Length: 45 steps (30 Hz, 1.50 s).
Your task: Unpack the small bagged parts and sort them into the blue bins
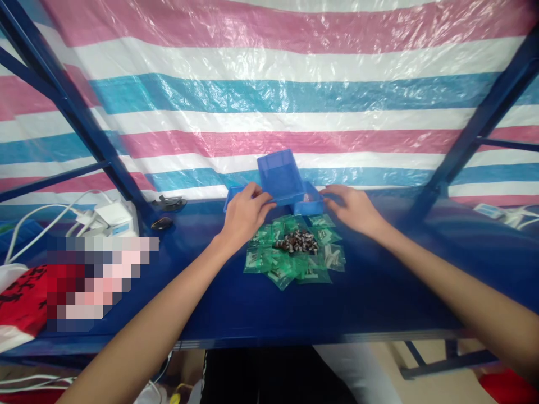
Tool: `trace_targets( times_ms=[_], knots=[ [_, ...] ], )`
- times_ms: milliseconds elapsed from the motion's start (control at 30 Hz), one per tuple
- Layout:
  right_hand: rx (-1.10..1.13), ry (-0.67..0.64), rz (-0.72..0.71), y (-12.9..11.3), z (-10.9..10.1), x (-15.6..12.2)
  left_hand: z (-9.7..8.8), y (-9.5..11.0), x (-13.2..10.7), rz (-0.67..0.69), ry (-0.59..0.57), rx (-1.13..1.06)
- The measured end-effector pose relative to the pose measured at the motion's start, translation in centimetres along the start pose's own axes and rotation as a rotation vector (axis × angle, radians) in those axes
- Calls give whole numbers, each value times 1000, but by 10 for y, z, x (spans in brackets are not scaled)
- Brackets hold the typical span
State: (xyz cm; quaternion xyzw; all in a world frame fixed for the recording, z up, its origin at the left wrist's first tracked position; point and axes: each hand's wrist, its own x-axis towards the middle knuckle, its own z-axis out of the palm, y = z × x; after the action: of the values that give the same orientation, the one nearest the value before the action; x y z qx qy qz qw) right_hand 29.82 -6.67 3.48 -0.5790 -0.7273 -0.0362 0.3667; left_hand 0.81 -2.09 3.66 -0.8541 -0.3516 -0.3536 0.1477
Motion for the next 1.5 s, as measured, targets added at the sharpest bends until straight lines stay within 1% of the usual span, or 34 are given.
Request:
trace_targets(
  times_ms=[67,167,267,367,467,600,667,767,867,967,1300,1500],
  knots=[
    [-85,-81,-17,10,6,1,7,-9,-1,-38,-30,2],
    [-97,-148,46,18,14,2,17,-20,0,-86,-64,-42],
    [-78,-172,123,19,16,3,25,-27,1,-108,-83,-52],
    [-76,-156,152,18,15,3,29,-29,0,-103,-122,-14],
    [-72,-149,147,18,16,2,29,-28,-2,-91,-173,22],
    [-49,-150,128,17,18,0,23,-29,-3,-103,-235,18],
    [-31,-167,120,16,18,-1,19,-33,-3,-100,-292,-20],
    [-12,-178,118,14,18,-2,18,-42,-3,-46,-354,-114],
    [-10,-168,123,14,19,-3,21,-48,-3,-2,-342,-146],
    [5,-171,124,15,21,-4,22,-48,-5,14,-335,-128],
    [39,-235,153,18,21,-2,24,-48,-7,10,-317,-120],
    [55,-205,184,17,19,-1,24,-48,-7,4,-320,-123]
  ],
)
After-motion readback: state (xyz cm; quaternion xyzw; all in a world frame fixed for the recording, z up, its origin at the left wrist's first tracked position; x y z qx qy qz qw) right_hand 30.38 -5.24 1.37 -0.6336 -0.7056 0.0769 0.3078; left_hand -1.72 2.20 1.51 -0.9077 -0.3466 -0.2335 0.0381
